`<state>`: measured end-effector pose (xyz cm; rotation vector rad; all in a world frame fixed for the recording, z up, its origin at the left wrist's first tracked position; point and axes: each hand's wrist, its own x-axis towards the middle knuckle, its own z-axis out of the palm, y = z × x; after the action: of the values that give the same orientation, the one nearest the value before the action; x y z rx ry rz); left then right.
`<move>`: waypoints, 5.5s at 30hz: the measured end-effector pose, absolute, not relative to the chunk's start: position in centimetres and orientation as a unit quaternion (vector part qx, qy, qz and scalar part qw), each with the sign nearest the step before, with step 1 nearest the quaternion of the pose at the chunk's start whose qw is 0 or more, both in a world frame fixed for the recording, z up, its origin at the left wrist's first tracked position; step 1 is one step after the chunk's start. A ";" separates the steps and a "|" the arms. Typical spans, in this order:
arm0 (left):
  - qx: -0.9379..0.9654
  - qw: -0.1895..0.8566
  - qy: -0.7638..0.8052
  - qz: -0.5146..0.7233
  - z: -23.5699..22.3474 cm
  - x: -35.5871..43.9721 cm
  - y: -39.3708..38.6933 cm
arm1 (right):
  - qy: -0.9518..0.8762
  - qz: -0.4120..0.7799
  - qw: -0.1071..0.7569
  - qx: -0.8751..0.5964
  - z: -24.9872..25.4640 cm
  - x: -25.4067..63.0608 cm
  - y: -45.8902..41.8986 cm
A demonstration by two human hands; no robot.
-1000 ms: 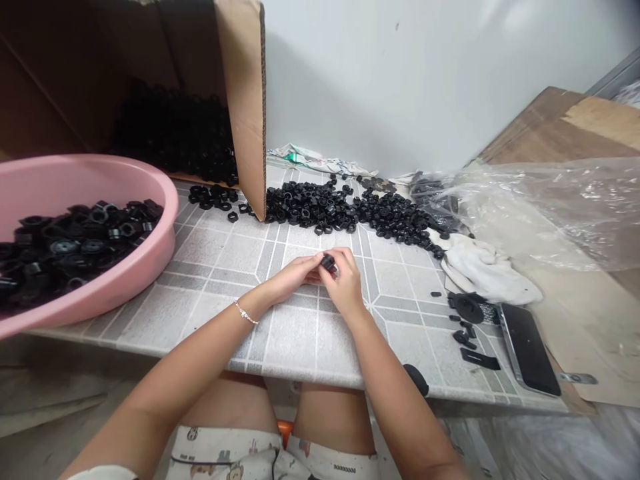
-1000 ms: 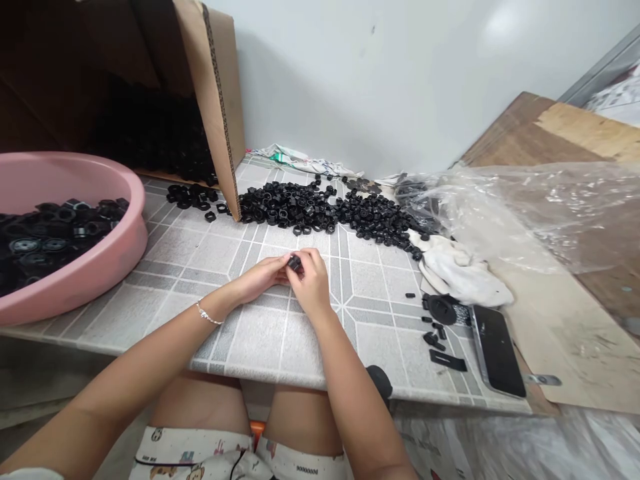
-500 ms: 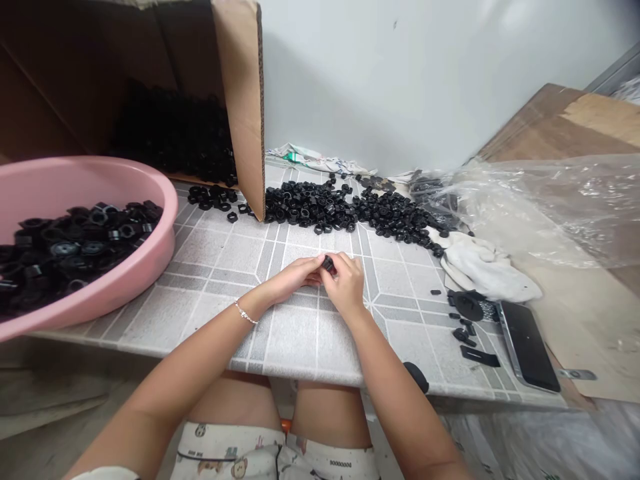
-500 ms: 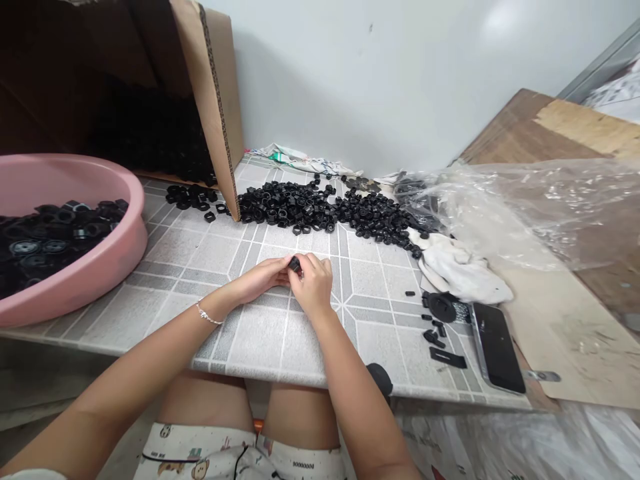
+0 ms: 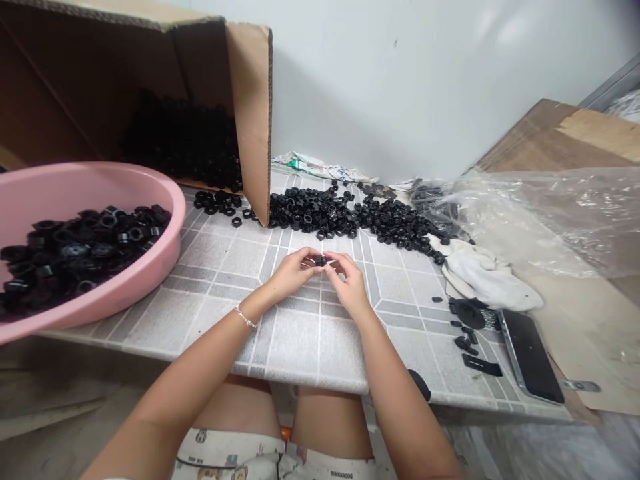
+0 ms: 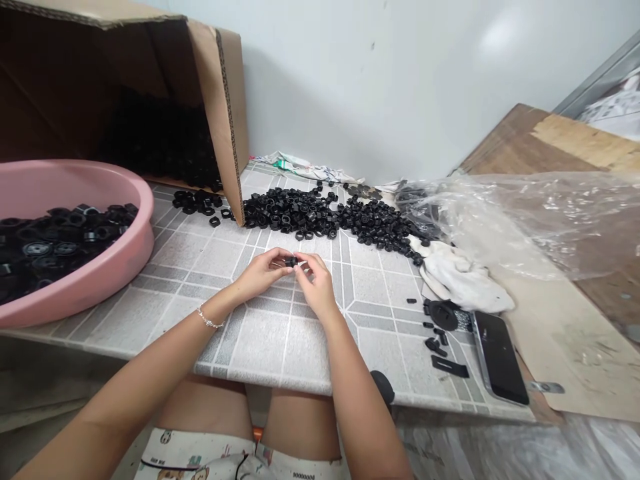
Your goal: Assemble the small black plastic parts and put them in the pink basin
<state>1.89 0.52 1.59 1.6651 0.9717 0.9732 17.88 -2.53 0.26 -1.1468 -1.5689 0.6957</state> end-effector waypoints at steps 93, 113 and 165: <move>0.619 0.472 0.412 0.474 1.9 0.5 1.7 | -0.634 0.364 0.380 -0.566 1.0 16.7 5.7; 0.626 0.487 0.461 0.398 0.5 1.9 1.4 | -0.759 -0.040 -0.045 -0.648 1.2 31.7 8.9; 0.411 0.732 0.325 0.435 1.3 1.4 1.5 | -0.550 0.417 0.558 -0.461 -0.9 16.4 -1.3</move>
<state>1.40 1.47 1.31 0.9044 0.7157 0.9563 16.44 -1.31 -0.86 -1.0865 -1.2973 0.9842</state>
